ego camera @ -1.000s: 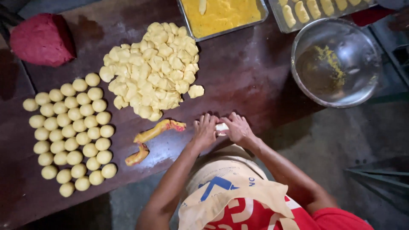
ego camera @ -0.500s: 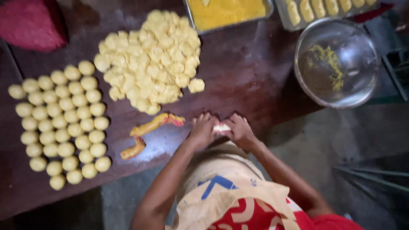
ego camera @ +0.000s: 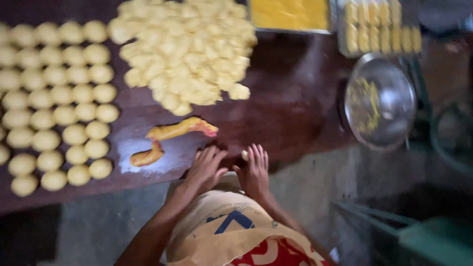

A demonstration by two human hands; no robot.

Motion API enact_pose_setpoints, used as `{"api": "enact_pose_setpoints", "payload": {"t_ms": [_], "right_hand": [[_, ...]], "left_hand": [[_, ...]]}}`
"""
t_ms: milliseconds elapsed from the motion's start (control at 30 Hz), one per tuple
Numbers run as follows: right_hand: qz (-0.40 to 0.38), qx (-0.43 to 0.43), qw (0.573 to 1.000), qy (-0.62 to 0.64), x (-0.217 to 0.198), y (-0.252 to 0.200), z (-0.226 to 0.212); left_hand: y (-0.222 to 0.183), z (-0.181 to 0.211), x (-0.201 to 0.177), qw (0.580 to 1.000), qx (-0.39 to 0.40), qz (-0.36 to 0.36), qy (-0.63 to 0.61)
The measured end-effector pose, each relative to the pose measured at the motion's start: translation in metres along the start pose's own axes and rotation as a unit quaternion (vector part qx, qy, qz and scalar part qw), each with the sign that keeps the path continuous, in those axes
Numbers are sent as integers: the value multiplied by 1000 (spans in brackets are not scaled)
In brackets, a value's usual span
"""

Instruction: Shaping small dough portions into cylindrical pastry rolls on a wooden work surface.

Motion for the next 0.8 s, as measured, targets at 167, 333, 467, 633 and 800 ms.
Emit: {"api": "enact_pose_setpoints", "payload": {"t_ms": [167,333,467,633,800], "right_hand": [[-41,43,996,-65,32,30,21],[89,19,986,-139,21,185,81],[120,82,989,10,1,217,100],[120,33,990,-61,-20,87,32],[-39,85,995,-24,20,16,94]], "left_hand": [[-105,-45,-66,988,-110,79,76],[-145,-63,-124,960,-184,208,40],[-155,-58,-123,954,-219,205,31],[-171,-62,-85,957,-175,225,46],[-143,-89,-4,925,-296,215,103]]}}
Point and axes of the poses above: each hand's wrist, its own y-axis towards the middle knuckle, its own x-axis out of the palm, z = x × y, the point moved 8 cm from there along y, towards the middle knuckle, and after that the axes turned 2 degrees about z, right-handed, at the moved point
